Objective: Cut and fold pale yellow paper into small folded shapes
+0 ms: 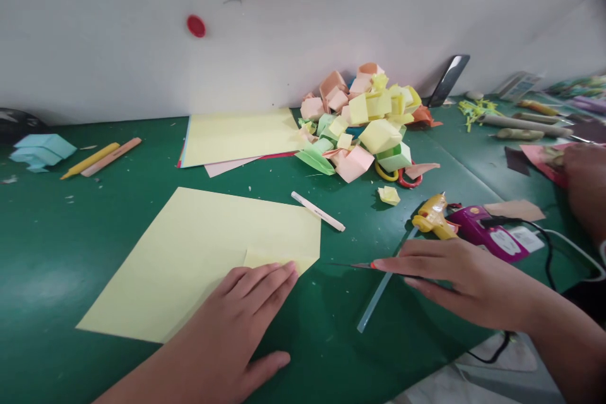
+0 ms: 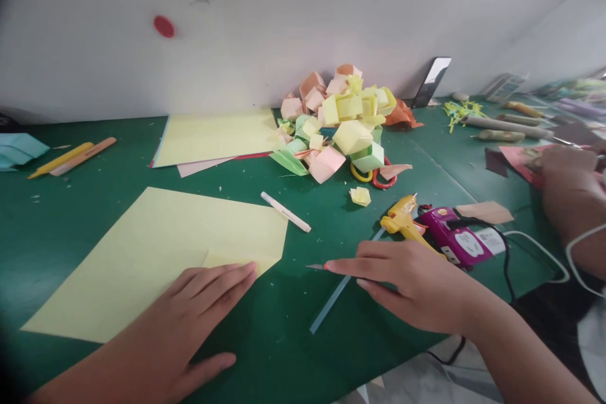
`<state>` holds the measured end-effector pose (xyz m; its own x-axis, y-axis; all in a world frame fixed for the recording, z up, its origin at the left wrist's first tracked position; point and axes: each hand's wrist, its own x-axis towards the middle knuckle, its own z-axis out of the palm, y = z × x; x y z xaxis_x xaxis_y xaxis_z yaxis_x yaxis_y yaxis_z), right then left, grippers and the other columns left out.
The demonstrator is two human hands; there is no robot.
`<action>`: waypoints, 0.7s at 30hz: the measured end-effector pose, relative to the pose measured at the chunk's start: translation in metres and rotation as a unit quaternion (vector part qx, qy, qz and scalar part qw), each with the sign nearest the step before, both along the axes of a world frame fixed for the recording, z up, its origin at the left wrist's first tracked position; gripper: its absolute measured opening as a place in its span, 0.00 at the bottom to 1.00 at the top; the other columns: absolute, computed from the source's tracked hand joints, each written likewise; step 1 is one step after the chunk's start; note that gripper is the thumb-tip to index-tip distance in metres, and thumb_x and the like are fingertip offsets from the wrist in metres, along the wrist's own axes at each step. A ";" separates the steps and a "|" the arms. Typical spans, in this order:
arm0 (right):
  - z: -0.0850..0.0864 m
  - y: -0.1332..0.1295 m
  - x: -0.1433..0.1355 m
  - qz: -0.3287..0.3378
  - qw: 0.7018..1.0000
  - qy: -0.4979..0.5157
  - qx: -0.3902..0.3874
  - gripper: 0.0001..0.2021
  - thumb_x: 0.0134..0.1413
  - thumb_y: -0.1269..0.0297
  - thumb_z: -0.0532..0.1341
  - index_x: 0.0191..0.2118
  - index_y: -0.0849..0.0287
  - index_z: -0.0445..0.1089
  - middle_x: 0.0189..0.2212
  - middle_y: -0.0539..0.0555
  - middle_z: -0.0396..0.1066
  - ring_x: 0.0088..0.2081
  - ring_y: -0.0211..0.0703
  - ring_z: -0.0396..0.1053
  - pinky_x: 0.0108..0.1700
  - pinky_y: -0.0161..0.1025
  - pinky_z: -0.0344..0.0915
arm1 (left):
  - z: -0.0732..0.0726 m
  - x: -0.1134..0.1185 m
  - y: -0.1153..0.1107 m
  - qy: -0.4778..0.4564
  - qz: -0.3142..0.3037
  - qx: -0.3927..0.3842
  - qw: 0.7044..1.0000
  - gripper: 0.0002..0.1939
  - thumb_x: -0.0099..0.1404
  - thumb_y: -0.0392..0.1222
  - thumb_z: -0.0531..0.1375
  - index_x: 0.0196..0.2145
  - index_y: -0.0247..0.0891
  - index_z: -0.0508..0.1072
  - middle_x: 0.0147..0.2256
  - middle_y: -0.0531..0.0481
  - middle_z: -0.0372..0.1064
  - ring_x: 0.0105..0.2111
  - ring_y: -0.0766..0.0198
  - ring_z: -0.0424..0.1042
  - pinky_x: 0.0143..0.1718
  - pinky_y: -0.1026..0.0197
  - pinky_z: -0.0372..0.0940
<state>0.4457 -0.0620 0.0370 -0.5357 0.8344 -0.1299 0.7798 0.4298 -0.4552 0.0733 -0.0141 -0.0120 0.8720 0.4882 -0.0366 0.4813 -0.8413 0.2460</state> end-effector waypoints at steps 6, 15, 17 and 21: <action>-0.015 -0.004 0.008 -0.017 0.996 0.081 0.025 0.24 0.68 0.71 0.51 0.66 0.46 0.63 0.42 0.58 0.73 0.38 0.44 0.74 0.39 0.40 0.70 | 0.000 0.001 -0.006 0.014 0.058 0.032 0.998 0.39 0.71 0.62 0.52 0.72 0.44 0.48 0.65 0.45 0.61 0.53 0.46 0.67 0.54 0.46 0.60; -0.015 0.012 -0.010 -0.019 0.998 0.048 0.037 0.24 0.70 0.69 0.50 0.66 0.43 0.61 0.43 0.56 0.72 0.38 0.43 0.74 0.39 0.39 0.69 | 0.006 -0.007 0.032 0.058 0.178 0.066 0.980 0.26 0.77 0.49 0.42 0.67 0.43 0.62 0.53 0.40 0.69 0.51 0.46 0.66 0.52 0.45 0.59; -0.012 0.018 -0.021 0.002 0.998 0.051 0.025 0.25 0.70 0.69 0.50 0.67 0.41 0.59 0.42 0.54 0.72 0.37 0.41 0.73 0.38 0.38 0.68 | 0.006 -0.012 0.045 0.065 0.167 0.077 0.981 0.27 0.77 0.48 0.41 0.68 0.43 0.60 0.54 0.40 0.68 0.52 0.46 0.64 0.54 0.44 0.58; -0.012 0.028 -0.050 0.061 0.995 0.072 0.020 0.25 0.69 0.70 0.51 0.67 0.42 0.59 0.40 0.53 0.71 0.35 0.38 0.70 0.36 0.34 0.64 | 0.003 -0.024 0.070 0.069 0.133 0.080 0.986 0.25 0.77 0.50 0.44 0.68 0.48 0.58 0.62 0.42 0.60 0.60 0.45 0.58 0.58 0.44 0.54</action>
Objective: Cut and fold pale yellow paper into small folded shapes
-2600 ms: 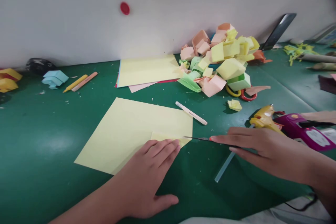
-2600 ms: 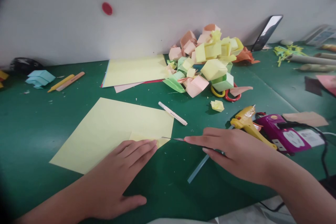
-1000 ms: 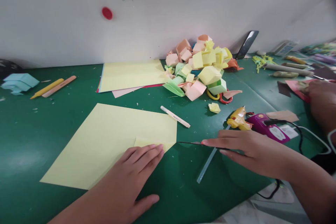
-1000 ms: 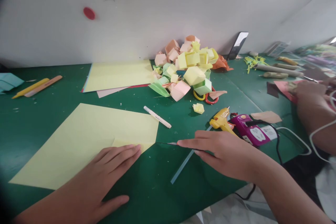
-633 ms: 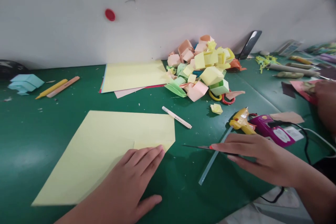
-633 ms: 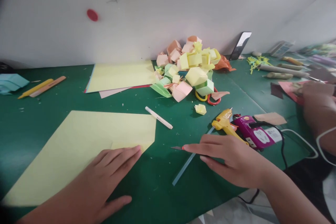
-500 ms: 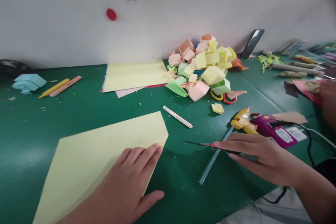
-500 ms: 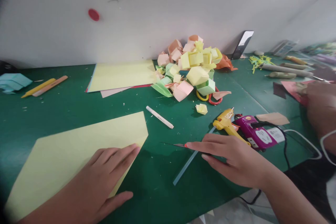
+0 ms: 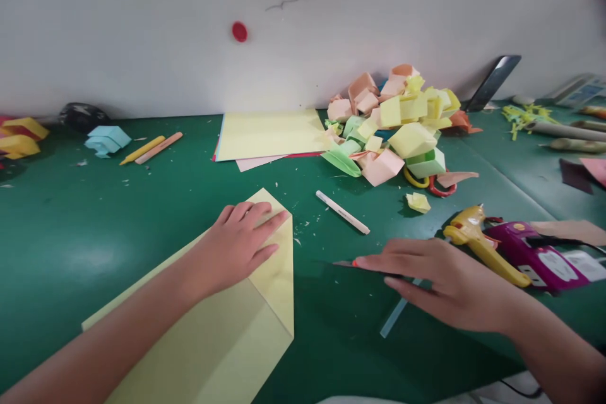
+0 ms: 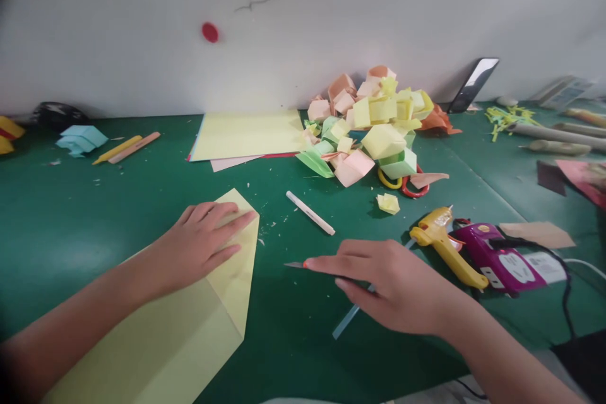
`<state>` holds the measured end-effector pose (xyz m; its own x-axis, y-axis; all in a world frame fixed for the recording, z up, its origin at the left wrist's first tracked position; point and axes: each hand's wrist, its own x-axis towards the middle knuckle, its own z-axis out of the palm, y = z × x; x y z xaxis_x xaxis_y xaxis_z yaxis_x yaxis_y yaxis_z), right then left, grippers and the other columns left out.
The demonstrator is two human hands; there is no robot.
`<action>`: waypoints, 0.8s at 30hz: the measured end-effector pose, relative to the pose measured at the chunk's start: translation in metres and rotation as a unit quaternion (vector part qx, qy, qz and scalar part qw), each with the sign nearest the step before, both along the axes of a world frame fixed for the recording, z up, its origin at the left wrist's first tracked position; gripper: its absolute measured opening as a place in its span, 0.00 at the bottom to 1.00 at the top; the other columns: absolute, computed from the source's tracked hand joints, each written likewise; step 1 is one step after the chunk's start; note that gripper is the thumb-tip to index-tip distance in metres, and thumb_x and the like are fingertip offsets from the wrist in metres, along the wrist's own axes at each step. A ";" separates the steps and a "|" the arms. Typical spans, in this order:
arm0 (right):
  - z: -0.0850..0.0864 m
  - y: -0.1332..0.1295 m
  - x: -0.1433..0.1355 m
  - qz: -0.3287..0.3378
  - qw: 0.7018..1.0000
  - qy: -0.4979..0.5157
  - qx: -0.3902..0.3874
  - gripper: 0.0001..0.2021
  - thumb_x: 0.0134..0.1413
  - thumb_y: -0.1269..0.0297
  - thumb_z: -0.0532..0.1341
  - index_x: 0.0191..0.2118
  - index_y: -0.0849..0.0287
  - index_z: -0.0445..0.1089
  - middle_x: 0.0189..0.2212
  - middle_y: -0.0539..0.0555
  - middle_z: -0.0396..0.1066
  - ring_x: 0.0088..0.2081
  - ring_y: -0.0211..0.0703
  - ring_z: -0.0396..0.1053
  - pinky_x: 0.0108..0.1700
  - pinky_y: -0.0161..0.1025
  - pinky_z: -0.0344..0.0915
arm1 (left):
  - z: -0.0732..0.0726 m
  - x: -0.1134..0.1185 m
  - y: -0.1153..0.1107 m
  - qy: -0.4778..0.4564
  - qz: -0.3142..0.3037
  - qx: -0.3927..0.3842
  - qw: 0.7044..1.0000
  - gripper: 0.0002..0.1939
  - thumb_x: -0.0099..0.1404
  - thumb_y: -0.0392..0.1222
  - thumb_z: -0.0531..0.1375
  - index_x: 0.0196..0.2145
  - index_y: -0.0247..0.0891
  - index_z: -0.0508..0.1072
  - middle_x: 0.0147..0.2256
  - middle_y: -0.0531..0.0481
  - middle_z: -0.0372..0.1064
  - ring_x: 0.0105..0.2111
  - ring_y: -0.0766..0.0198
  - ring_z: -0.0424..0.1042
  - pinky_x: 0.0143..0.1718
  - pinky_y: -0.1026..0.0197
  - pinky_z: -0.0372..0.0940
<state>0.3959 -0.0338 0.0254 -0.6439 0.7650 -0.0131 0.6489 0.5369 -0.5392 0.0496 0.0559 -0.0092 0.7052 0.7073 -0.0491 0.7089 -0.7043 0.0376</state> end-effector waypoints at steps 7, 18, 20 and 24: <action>-0.013 0.002 -0.050 0.068 0.997 0.031 -0.009 0.25 0.67 0.72 0.52 0.65 0.46 0.63 0.39 0.53 0.72 0.34 0.37 0.69 0.36 0.34 0.63 | -0.004 -0.007 0.030 0.010 0.069 0.031 0.997 0.27 0.77 0.54 0.43 0.69 0.47 0.56 0.68 0.40 0.51 0.64 0.42 0.52 0.60 0.41 0.49; -0.027 0.014 -0.059 0.022 0.999 -0.003 0.041 0.26 0.66 0.72 0.51 0.66 0.46 0.63 0.37 0.52 0.71 0.34 0.38 0.69 0.35 0.34 0.63 | 0.003 -0.012 0.030 0.013 0.130 0.026 0.991 0.27 0.77 0.52 0.42 0.68 0.41 0.58 0.67 0.39 0.54 0.62 0.43 0.58 0.60 0.40 0.49; -0.028 0.016 -0.055 0.021 0.999 -0.005 0.044 0.26 0.66 0.72 0.51 0.66 0.46 0.63 0.37 0.52 0.71 0.33 0.38 0.69 0.35 0.34 0.63 | 0.005 -0.025 0.029 0.014 0.117 -0.010 0.993 0.27 0.77 0.52 0.44 0.68 0.42 0.58 0.69 0.41 0.51 0.64 0.44 0.56 0.60 0.42 0.52; -0.027 0.019 -0.047 0.016 0.998 -0.009 0.053 0.26 0.65 0.73 0.51 0.65 0.45 0.63 0.37 0.52 0.71 0.33 0.38 0.70 0.35 0.34 0.63 | 0.006 -0.062 0.020 0.015 0.119 -0.037 0.992 0.31 0.75 0.57 0.48 0.70 0.46 0.53 0.71 0.46 0.47 0.68 0.47 0.50 0.64 0.45 0.52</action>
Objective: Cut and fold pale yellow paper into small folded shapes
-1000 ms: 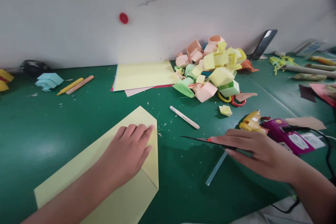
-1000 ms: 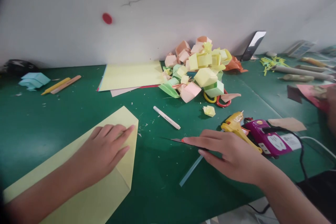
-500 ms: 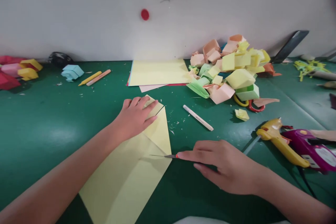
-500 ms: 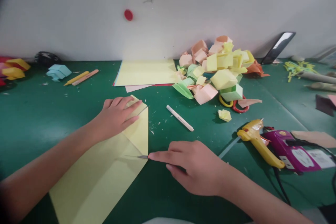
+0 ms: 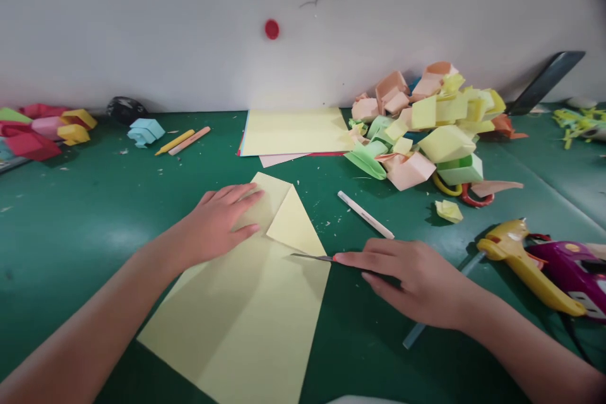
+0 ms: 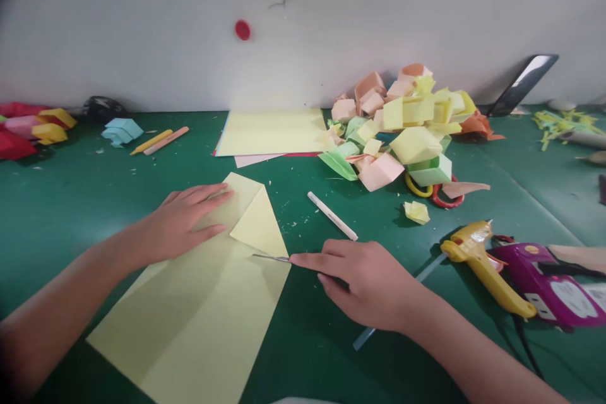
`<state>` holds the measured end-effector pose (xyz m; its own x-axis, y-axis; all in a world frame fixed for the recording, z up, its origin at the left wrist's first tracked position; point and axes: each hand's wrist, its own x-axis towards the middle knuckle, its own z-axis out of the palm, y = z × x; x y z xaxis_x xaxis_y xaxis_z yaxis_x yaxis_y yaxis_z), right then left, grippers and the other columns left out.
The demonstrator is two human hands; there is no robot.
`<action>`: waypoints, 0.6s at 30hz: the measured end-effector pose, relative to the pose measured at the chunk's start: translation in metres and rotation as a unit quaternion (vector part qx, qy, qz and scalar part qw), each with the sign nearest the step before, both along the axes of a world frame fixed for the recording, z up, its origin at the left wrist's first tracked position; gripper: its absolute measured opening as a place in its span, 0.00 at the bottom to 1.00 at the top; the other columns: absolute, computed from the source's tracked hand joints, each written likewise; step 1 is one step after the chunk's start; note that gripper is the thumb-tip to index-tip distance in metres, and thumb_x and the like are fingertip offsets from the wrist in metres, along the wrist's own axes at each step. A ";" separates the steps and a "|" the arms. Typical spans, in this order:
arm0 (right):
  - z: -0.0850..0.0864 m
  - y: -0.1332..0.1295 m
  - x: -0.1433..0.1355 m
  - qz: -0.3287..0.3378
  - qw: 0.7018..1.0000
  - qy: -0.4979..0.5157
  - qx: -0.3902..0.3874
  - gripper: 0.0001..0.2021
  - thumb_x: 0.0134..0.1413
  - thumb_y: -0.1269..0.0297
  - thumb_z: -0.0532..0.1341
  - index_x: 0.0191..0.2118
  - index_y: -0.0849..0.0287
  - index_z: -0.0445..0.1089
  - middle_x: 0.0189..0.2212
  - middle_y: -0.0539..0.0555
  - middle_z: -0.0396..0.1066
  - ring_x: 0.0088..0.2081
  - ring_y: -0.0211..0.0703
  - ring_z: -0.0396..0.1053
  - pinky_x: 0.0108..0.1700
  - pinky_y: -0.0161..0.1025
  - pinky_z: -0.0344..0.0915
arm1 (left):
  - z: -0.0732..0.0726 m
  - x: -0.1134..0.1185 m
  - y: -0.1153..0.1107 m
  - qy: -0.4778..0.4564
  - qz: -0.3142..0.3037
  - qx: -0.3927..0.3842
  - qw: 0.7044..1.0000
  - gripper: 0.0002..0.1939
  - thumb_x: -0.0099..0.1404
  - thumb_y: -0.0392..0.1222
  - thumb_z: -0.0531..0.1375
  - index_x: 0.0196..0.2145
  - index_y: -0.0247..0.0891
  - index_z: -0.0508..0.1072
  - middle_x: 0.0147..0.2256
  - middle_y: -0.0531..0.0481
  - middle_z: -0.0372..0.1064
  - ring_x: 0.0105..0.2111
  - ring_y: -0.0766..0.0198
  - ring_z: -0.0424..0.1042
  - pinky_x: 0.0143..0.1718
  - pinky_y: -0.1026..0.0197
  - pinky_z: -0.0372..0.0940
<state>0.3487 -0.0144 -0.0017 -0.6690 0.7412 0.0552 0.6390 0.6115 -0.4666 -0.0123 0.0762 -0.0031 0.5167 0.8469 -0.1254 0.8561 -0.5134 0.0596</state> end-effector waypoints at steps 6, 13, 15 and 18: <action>0.006 0.011 0.015 -0.015 1.000 -0.015 -0.013 0.25 0.66 0.71 0.52 0.64 0.42 0.64 0.38 0.52 0.73 0.35 0.39 0.72 0.37 0.35 0.64 | -0.012 -0.014 -0.036 0.004 0.030 0.034 0.999 0.31 0.75 0.58 0.47 0.71 0.48 0.51 0.72 0.48 0.44 0.69 0.44 0.48 0.64 0.41 0.49; 0.002 0.018 0.035 -0.018 0.995 0.039 -0.088 0.22 0.69 0.63 0.54 0.65 0.42 0.65 0.39 0.53 0.73 0.36 0.41 0.72 0.39 0.37 0.68 | -0.018 0.020 -0.064 -0.030 0.050 0.148 0.987 0.32 0.74 0.56 0.49 0.70 0.41 0.54 0.65 0.38 0.59 0.62 0.40 0.58 0.58 0.35 0.51; 0.001 0.019 0.032 -0.013 0.995 0.050 -0.089 0.22 0.69 0.63 0.54 0.65 0.42 0.64 0.39 0.53 0.73 0.36 0.42 0.72 0.40 0.38 0.68 | -0.012 0.023 -0.056 -0.051 0.006 0.142 0.989 0.31 0.73 0.56 0.52 0.69 0.43 0.56 0.64 0.40 0.61 0.62 0.40 0.59 0.58 0.37 0.52; 0.001 0.021 0.025 -0.006 0.995 0.049 -0.087 0.21 0.69 0.65 0.54 0.64 0.42 0.66 0.40 0.53 0.73 0.37 0.41 0.72 0.41 0.38 0.68 | -0.005 0.028 -0.032 -0.076 -0.127 0.089 0.985 0.28 0.74 0.52 0.52 0.68 0.47 0.58 0.67 0.46 0.58 0.66 0.45 0.54 0.62 0.43 0.51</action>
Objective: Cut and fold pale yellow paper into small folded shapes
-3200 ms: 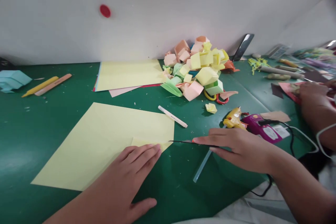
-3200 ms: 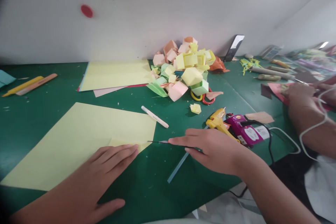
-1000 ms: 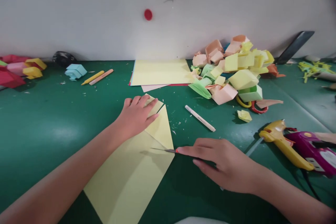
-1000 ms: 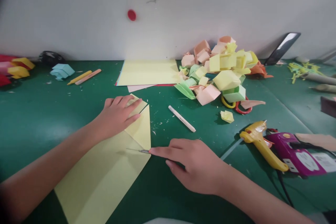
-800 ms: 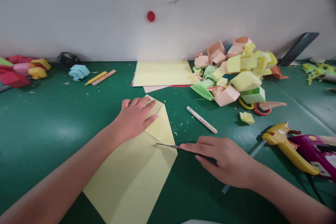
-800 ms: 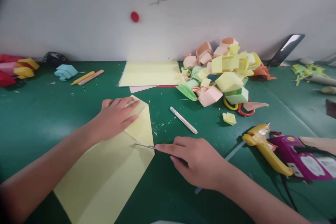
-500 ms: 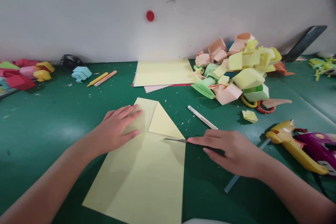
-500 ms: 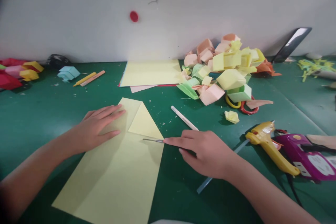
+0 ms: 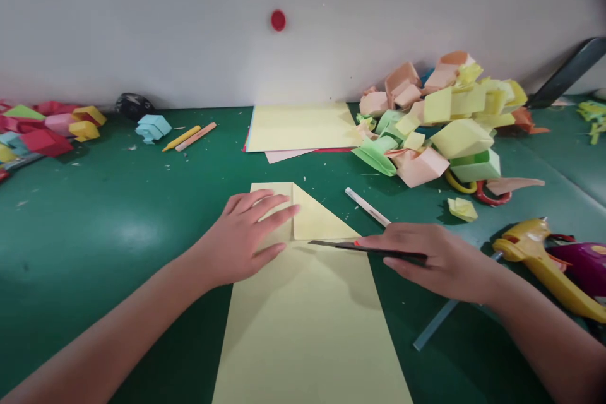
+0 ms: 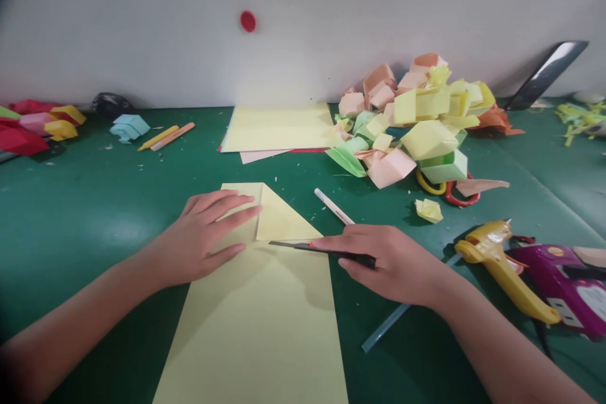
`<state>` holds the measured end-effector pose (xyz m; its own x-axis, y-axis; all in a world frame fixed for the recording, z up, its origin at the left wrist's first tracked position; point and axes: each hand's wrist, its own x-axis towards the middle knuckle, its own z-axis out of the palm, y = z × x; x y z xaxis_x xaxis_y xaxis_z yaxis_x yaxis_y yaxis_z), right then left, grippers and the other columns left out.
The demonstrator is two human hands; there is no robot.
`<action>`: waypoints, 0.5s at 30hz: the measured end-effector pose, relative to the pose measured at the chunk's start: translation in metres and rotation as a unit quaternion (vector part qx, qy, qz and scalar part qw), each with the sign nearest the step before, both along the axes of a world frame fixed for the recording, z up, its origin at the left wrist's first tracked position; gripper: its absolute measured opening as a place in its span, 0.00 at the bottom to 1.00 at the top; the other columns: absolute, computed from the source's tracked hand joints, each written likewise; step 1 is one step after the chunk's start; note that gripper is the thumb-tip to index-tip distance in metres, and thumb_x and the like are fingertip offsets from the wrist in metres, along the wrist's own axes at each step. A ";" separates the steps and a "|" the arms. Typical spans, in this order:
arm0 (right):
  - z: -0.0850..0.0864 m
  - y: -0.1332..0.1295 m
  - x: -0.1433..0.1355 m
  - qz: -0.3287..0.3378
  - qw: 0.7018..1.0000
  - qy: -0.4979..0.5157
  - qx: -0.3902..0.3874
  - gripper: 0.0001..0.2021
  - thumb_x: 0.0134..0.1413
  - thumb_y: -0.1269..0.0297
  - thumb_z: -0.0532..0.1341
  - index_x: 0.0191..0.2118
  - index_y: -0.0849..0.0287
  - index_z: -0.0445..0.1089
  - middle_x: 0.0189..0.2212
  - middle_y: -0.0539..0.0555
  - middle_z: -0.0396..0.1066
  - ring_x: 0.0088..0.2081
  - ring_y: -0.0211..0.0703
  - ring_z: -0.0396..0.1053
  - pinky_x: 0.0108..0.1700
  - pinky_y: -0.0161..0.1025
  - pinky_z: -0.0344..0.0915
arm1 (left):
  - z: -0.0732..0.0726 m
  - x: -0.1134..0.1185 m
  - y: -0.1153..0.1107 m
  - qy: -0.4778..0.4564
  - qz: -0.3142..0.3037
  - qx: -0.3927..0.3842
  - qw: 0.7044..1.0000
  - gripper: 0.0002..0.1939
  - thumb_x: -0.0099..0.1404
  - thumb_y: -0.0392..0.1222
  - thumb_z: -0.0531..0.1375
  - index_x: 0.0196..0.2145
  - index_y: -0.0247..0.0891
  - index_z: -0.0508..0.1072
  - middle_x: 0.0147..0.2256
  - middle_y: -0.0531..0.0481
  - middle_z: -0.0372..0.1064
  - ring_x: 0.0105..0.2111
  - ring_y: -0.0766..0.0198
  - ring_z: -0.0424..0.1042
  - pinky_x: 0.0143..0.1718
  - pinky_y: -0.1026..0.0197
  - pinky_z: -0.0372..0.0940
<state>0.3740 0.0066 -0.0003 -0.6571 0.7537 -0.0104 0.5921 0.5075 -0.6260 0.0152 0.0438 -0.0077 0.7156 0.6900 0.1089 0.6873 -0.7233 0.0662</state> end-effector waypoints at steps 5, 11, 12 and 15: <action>0.002 0.005 -0.005 -0.008 1.000 -0.018 0.006 0.23 0.69 0.67 0.53 0.65 0.41 0.64 0.41 0.52 0.73 0.39 0.41 0.72 0.42 0.38 0.67 | -0.001 0.010 0.034 0.001 -0.133 -0.081 0.988 0.24 0.76 0.38 0.46 0.65 0.50 0.64 0.68 0.54 0.56 0.68 0.53 0.54 0.65 0.48 0.50; 0.005 0.013 -0.015 0.009 0.999 -0.027 0.022 0.24 0.67 0.70 0.54 0.64 0.40 0.65 0.40 0.51 0.73 0.37 0.38 0.72 0.41 0.34 0.66 | -0.007 0.009 0.042 -0.036 -0.125 -0.102 0.986 0.26 0.73 0.33 0.48 0.62 0.54 0.68 0.67 0.55 0.59 0.66 0.55 0.58 0.63 0.47 0.53; 0.004 0.015 -0.017 0.011 0.999 -0.024 0.025 0.24 0.67 0.70 0.54 0.64 0.40 0.65 0.40 0.51 0.73 0.37 0.37 0.72 0.41 0.33 0.66 | -0.008 0.008 0.043 -0.046 -0.126 -0.103 0.986 0.25 0.73 0.33 0.49 0.61 0.55 0.69 0.66 0.55 0.60 0.66 0.54 0.59 0.63 0.46 0.53; 0.003 0.019 -0.022 0.016 0.999 -0.014 0.029 0.23 0.67 0.70 0.54 0.63 0.41 0.66 0.38 0.50 0.72 0.36 0.36 0.71 0.39 0.32 0.65 | -0.013 0.005 0.045 -0.078 -0.131 -0.105 0.983 0.23 0.72 0.33 0.52 0.55 0.57 0.75 0.65 0.56 0.63 0.65 0.53 0.60 0.63 0.45 0.53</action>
